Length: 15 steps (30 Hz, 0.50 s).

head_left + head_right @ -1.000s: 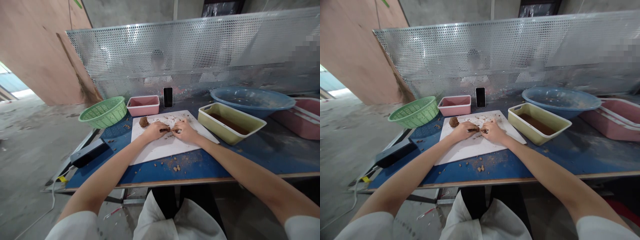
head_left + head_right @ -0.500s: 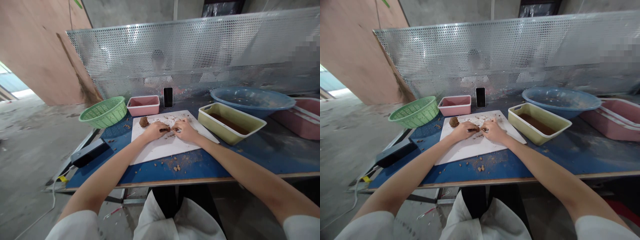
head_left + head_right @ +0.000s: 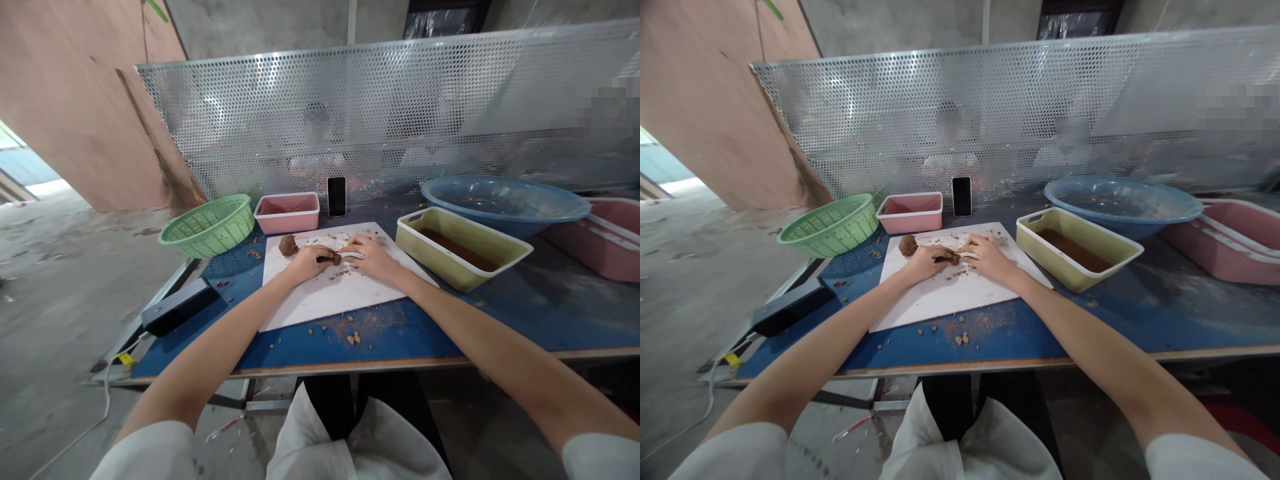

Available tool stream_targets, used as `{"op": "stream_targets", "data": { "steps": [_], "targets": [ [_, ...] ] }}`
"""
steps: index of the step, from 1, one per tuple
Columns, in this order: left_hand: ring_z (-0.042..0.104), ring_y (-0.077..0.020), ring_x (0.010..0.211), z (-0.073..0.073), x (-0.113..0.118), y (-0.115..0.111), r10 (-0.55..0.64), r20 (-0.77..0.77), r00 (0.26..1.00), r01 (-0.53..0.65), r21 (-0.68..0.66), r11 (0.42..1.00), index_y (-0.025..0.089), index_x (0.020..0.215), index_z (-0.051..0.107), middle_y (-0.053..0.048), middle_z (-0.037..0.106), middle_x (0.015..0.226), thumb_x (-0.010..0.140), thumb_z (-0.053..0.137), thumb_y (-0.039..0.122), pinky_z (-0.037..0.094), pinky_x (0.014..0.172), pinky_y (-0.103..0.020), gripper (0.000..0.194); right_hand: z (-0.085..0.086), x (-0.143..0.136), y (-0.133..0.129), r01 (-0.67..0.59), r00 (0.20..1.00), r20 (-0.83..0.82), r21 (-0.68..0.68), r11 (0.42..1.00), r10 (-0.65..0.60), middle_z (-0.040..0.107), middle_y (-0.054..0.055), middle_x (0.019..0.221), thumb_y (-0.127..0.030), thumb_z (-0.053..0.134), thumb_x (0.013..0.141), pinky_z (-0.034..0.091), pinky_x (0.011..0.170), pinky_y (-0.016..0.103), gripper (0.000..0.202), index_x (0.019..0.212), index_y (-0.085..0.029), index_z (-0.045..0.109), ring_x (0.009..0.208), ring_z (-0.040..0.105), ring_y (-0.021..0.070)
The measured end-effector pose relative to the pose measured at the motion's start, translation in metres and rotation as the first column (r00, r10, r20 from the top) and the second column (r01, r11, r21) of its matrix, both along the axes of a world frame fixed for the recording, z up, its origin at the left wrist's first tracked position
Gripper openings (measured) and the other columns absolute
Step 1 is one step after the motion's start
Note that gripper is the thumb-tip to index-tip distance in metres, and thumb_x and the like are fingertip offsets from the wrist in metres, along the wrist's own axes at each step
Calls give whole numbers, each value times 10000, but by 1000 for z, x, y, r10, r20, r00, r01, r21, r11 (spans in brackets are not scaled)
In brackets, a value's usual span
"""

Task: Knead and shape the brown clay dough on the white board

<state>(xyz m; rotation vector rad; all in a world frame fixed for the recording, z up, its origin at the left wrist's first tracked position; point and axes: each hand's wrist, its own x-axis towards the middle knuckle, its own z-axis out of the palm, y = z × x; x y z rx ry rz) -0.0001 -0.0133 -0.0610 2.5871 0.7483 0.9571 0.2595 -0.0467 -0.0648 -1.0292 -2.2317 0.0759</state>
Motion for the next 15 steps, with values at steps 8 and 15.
{"op": "stream_targets", "data": {
  "steps": [8, 15],
  "targets": [
    [808, -219, 1025, 0, -1, 6, -65, -18, 998, 65, -40, 997, 233, 989, 886, -73, 841, 1184, 983, 722, 253, 629, 979, -336, 166, 1, -6, 5, -38, 999, 3, -31, 999, 38, 756, 81, 1099, -331, 715, 1052, 379, 1045, 496, 154, 1140, -268, 824, 1108, 676, 282],
    [801, -216, 1003, 2, -2, 7, -85, -30, 996, 83, -49, 995, 223, 936, 888, -78, 838, 1178, 981, 699, 201, 629, 973, -346, 196, 1, -11, 10, -78, 997, 19, -61, 995, 79, 772, 75, 1060, -294, 720, 1050, 343, 1004, 472, 141, 1110, -256, 841, 1078, 683, 271]
  ]
}}
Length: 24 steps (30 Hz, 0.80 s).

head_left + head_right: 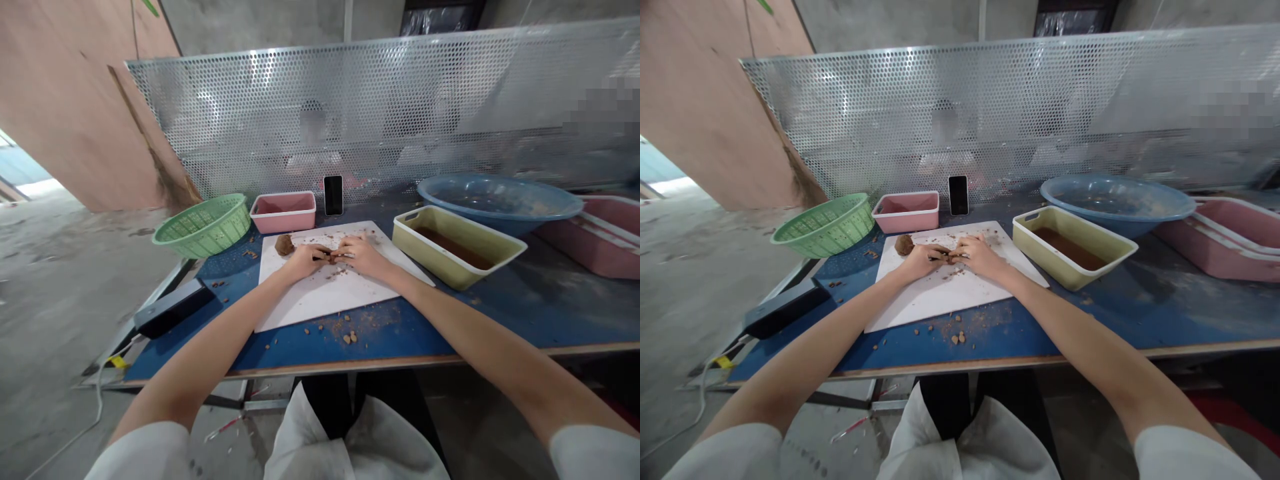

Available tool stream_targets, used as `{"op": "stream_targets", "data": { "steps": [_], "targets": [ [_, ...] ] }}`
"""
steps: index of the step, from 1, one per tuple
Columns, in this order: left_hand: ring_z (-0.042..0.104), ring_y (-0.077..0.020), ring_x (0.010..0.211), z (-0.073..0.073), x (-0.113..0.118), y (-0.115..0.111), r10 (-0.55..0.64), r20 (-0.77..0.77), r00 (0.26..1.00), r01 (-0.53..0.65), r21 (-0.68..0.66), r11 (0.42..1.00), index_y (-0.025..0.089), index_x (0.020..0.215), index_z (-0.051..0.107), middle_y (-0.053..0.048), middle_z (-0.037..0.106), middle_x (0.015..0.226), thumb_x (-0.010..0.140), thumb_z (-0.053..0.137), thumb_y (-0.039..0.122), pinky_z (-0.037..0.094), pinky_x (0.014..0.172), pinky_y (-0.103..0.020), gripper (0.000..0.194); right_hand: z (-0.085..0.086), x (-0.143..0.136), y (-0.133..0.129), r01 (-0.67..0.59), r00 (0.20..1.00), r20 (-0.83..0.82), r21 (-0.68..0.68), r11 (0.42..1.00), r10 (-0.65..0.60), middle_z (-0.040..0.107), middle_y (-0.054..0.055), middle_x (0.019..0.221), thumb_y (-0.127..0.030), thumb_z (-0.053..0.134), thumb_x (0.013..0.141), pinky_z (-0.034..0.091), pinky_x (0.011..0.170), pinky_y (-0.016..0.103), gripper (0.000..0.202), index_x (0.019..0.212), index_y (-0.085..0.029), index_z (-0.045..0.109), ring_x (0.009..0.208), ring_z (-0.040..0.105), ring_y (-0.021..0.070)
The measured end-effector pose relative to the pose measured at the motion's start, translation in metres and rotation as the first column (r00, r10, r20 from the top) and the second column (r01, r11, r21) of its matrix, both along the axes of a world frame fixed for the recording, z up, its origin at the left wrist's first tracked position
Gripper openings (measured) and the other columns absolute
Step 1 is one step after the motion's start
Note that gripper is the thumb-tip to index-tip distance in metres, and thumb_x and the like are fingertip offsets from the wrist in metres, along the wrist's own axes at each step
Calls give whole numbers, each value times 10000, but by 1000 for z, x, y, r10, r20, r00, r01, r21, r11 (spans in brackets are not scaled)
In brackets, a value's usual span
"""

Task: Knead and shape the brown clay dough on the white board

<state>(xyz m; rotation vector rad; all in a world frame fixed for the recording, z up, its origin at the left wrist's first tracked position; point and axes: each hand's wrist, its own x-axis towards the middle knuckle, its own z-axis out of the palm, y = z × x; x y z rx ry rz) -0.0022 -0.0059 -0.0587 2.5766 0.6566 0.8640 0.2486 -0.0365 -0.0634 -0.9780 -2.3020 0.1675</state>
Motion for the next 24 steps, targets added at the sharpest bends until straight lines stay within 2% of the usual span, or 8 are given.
{"op": "stream_targets", "data": {
  "steps": [12, 17, 21, 24],
  "targets": [
    [797, -224, 1010, -1, 4, 3, 0, 2, 1000, 0, -31, 1000, 216, 898, 885, -84, 840, 1150, 945, 694, 141, 625, 990, -357, 211, 3, -5, -2, 38, 999, -16, -23, 999, -39, 770, 53, 1052, -281, 771, 1001, 339, 958, 433, 73, 1014, -262, 840, 1076, 686, 267],
    [800, -228, 987, -1, 4, 4, 9, 5, 1000, -9, -39, 999, 213, 897, 883, -89, 841, 1130, 939, 709, 163, 633, 975, -366, 186, 4, -7, -2, 46, 999, 0, -2, 999, -46, 772, 55, 1043, -294, 760, 1009, 343, 960, 436, 83, 993, -260, 834, 1058, 690, 268],
    [803, -222, 970, -1, 3, 3, 12, 23, 1000, -11, -47, 999, 206, 875, 872, -88, 844, 1117, 935, 719, 181, 636, 954, -359, 166, 4, -7, -5, 55, 998, 3, 1, 998, -55, 768, 63, 1054, -316, 752, 1018, 348, 998, 461, 94, 1007, -258, 825, 1076, 682, 273],
    [803, -228, 1013, -2, 2, 0, 41, 49, 998, -37, -83, 996, 195, 919, 861, -92, 845, 1136, 929, 729, 186, 626, 988, -369, 132, 4, -4, -10, 53, 998, -22, -4, 999, -53, 746, 73, 1122, -380, 763, 1011, 358, 1046, 485, 163, 1120, -267, 808, 1111, 678, 286]
  ]
}}
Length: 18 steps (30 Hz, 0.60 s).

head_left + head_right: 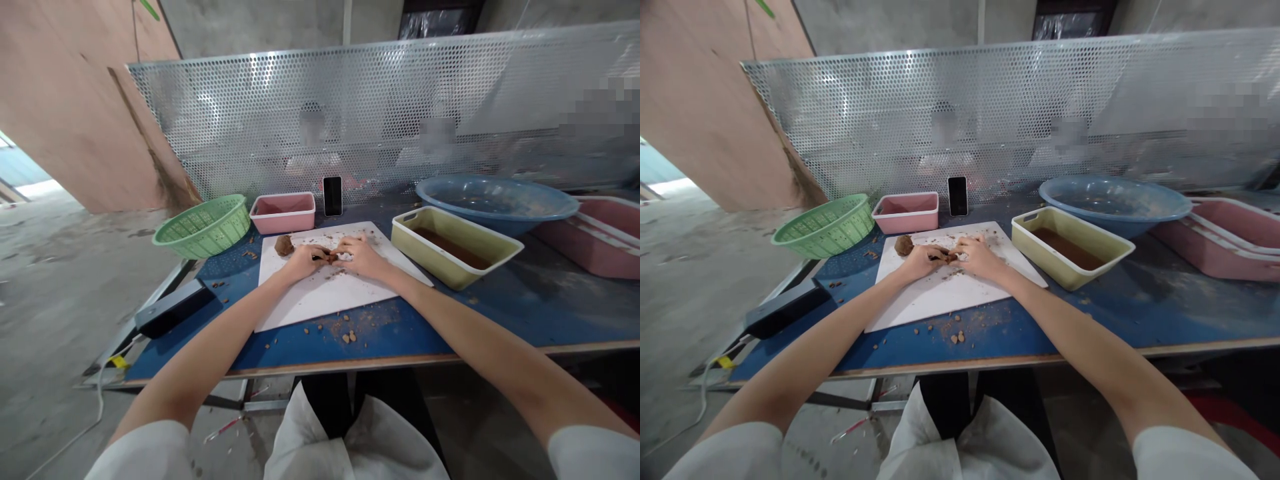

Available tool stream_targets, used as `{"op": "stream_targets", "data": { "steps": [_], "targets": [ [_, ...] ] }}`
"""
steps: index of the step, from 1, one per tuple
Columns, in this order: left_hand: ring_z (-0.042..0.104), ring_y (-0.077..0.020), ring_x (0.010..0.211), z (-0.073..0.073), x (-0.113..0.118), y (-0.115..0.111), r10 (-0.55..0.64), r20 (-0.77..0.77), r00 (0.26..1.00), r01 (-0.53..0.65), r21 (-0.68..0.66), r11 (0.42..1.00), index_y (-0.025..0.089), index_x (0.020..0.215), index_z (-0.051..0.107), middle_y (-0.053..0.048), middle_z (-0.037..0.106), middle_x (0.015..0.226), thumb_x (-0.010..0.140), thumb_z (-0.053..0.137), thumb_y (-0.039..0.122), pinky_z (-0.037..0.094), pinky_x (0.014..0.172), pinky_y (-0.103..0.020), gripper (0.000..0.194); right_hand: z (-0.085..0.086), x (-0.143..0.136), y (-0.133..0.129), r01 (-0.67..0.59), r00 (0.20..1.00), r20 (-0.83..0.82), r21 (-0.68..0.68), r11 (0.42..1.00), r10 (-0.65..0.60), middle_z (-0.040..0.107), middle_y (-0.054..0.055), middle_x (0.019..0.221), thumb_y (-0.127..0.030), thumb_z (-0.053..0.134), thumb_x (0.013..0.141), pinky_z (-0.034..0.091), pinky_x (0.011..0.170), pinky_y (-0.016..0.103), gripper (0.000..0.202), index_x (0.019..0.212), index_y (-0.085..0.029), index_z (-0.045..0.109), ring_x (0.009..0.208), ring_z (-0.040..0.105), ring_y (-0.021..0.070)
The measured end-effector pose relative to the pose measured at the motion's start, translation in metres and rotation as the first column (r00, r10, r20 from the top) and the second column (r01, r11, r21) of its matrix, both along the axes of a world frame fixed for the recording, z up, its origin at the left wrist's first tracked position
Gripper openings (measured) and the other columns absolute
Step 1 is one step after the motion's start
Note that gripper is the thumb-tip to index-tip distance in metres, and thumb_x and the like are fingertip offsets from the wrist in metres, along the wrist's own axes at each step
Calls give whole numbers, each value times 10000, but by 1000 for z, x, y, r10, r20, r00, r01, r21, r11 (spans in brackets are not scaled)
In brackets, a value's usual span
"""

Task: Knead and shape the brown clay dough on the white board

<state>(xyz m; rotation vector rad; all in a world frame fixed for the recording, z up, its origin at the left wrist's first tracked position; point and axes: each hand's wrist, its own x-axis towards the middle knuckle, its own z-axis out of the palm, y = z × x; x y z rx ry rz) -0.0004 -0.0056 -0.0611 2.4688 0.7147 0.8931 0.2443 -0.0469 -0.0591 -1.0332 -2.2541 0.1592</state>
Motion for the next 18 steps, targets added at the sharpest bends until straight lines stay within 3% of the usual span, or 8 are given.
{"op": "stream_targets", "data": {
  "steps": [3, 8, 13, 18],
  "targets": [
    [804, -230, 1009, -1, 0, -3, 62, -14, 998, -62, -53, 997, 183, 1067, 833, -89, 849, 1098, 916, 752, 191, 624, 983, -371, 171, 2, 5, -8, 21, 999, -50, 16, 1000, -20, 727, 82, 1138, -407, 714, 1034, 387, 1036, 476, 212, 1164, -251, 773, 1063, 680, 280],
    [783, -232, 1099, 2, -2, -9, 84, -90, 992, -85, -3, 996, 206, 1301, 707, -76, 824, 1198, 955, 733, 238, 600, 1004, -364, 349, 3, 8, -16, 24, 997, -71, 55, 998, -20, 740, 56, 968, -275, 661, 1029, 372, 993, 464, 152, 920, -220, 750, 928, 679, 250],
    [767, -231, 1131, 7, -6, -12, 20, -177, 984, 12, 176, 984, 212, 1316, 713, -85, 807, 1234, 1008, 612, 197, 582, 1033, -369, 325, -2, 7, -15, -63, 998, -16, 36, 997, 64, 773, 51, 963, -265, 728, 993, 340, 997, 477, 125, 919, -235, 825, 898, 694, 224],
    [775, -210, 1141, 7, -6, -12, -31, -165, 986, 61, 181, 982, 198, 1264, 760, -69, 818, 1250, 973, 519, 78, 589, 1050, -358, 396, -5, 6, -12, -69, 997, 22, 31, 997, 69, 779, 48, 952, -251, 732, 987, 341, 997, 480, 131, 929, -241, 849, 879, 690, 214]
  ]
}}
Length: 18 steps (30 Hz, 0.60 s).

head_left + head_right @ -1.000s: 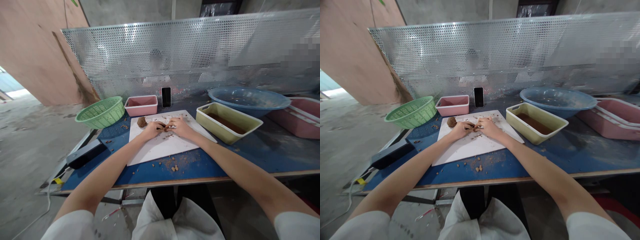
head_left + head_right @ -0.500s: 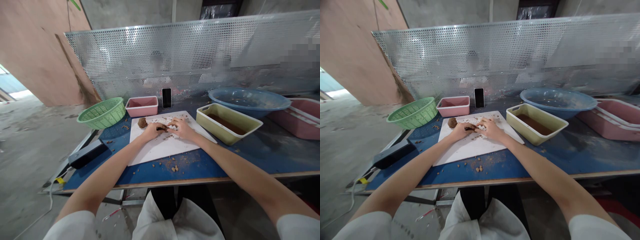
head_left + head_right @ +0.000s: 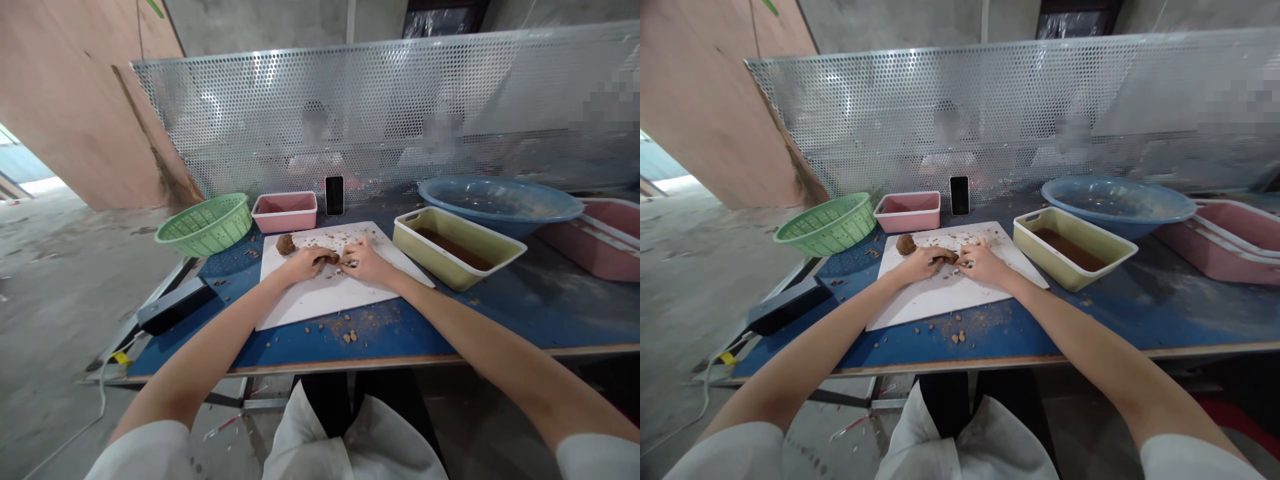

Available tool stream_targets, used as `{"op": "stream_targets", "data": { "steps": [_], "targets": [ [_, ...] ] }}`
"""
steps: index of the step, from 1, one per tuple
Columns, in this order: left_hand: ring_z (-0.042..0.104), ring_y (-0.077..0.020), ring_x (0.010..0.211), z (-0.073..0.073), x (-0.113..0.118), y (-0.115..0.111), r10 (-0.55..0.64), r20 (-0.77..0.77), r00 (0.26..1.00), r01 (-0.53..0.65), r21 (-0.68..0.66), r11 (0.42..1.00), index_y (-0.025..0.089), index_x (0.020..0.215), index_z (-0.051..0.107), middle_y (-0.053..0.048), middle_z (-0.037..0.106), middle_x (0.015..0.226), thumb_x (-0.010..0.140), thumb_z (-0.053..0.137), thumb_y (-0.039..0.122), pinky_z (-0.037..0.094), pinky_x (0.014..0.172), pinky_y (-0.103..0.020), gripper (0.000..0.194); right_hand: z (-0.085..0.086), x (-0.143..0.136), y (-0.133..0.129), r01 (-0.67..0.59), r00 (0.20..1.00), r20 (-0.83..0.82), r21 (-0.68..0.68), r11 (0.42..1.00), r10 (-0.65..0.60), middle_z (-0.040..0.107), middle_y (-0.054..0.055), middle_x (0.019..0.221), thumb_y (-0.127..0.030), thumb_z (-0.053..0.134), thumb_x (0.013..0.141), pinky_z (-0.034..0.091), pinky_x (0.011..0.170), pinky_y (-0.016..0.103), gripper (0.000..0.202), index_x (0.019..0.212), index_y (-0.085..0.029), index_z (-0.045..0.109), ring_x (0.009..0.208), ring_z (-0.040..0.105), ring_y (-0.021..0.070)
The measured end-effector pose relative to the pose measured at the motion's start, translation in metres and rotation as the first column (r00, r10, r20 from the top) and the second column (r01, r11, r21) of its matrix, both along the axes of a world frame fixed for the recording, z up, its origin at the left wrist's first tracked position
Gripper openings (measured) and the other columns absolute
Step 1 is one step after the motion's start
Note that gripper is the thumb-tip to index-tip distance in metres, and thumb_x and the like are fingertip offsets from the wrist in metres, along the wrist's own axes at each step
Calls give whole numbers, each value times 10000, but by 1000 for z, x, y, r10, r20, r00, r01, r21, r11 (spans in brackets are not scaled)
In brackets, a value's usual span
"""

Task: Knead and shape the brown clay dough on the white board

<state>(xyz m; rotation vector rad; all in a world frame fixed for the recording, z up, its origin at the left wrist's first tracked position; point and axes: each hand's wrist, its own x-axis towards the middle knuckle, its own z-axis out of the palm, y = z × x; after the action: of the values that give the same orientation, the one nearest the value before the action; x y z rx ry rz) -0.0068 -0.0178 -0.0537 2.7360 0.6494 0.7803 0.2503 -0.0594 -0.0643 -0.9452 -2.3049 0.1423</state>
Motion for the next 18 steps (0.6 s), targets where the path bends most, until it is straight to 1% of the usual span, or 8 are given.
{"op": "stream_targets", "data": {
  "steps": [4, 8, 13, 18],
  "targets": [
    [781, -209, 1147, 1, 1, 1, 12, 17, 1000, -11, -14, 1000, 198, 1224, 785, -54, 828, 1235, 925, 522, 43, 596, 1059, -361, 427, 1, 1, -1, -2, 1000, -22, 14, 1000, 2, 783, 45, 948, -270, 703, 1013, 344, 999, 487, 161, 936, -241, 842, 882, 699, 216],
    [790, -217, 1133, 1, 1, 2, 17, 28, 999, -17, -10, 1000, 192, 1194, 798, -62, 834, 1216, 899, 524, 30, 612, 1039, -362, 435, 1, 1, -1, 7, 999, -53, 25, 1000, -6, 781, 53, 956, -291, 691, 1023, 358, 1005, 488, 171, 953, -246, 841, 900, 700, 227],
    [787, -215, 1152, 0, 1, 3, 10, 31, 999, -10, -5, 1000, 186, 1189, 803, -69, 831, 1228, 824, 496, -24, 609, 1058, -364, 521, -1, 0, 0, -27, 1000, -4, 20, 999, 27, 789, 42, 937, -242, 715, 1009, 346, 974, 481, 147, 932, -226, 840, 865, 704, 215],
    [795, -226, 1104, 2, 2, 2, 45, 20, 999, -44, -34, 998, 173, 1150, 810, -72, 840, 1182, 826, 514, -10, 620, 1009, -354, 476, -1, 1, 0, -20, 996, -85, 83, 996, 27, 786, 45, 926, -268, 710, 1021, 356, 967, 472, 159, 944, -222, 840, 877, 712, 221]
  ]
}}
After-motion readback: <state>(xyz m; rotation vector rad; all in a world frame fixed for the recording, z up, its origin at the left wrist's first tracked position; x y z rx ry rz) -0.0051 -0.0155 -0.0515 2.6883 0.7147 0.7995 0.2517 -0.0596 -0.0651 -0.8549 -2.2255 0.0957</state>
